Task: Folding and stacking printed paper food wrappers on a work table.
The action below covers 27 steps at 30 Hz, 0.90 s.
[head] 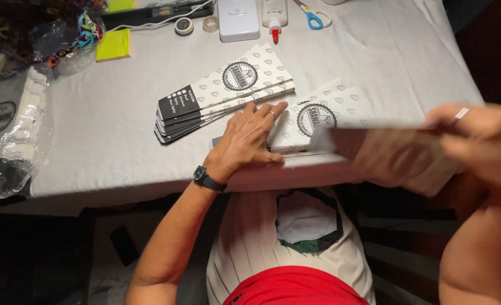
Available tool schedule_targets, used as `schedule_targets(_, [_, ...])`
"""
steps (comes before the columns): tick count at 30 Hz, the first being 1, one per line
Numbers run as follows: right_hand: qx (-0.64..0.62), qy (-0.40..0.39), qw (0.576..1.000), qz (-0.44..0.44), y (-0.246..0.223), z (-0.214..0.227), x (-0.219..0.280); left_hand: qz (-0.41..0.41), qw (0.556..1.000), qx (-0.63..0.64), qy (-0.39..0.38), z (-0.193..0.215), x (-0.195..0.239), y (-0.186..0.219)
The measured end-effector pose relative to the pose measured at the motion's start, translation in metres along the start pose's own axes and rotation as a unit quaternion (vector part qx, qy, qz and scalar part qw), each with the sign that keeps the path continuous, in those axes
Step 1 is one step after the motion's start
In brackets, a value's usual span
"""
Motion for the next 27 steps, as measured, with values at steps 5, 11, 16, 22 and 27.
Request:
schedule_targets(5, [0.285,0.207,0.935,0.034,0.042,0.027,-0.058,0.014,0.997,0.061,-0.033,0.011,0.002,0.012])
schedule_targets(11, [0.402,0.119,0.894,0.157,-0.031,-0.042,-0.104,0.065,0.994,-0.069,-0.060,0.032,0.014,0.025])
schedule_targets(16, [0.179,-0.215,0.910,0.307,-0.105,-0.143,-0.102,0.028,0.997,-0.041,-0.062,0.039,0.017,0.025])
schedule_targets(22, [0.145,-0.228,0.928,0.257,-0.116,-0.136,-0.101,0.073,0.993,-0.052,-0.078,0.058,0.031,0.022])
schedule_targets(27, [0.157,-0.188,0.932,0.265,-0.092,-0.153,-0.104,0.082,0.992,-0.066,-0.071,0.053,0.031,0.014])
Point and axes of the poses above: each hand's wrist, its own x-axis away from the middle knuckle, its own z-axis out of the back of the hand, y = z × x, the point moved 10 cm from there along -x, towards the middle knuckle, and after that the axes turned 8 degrees about x, right-handed, at the moved point
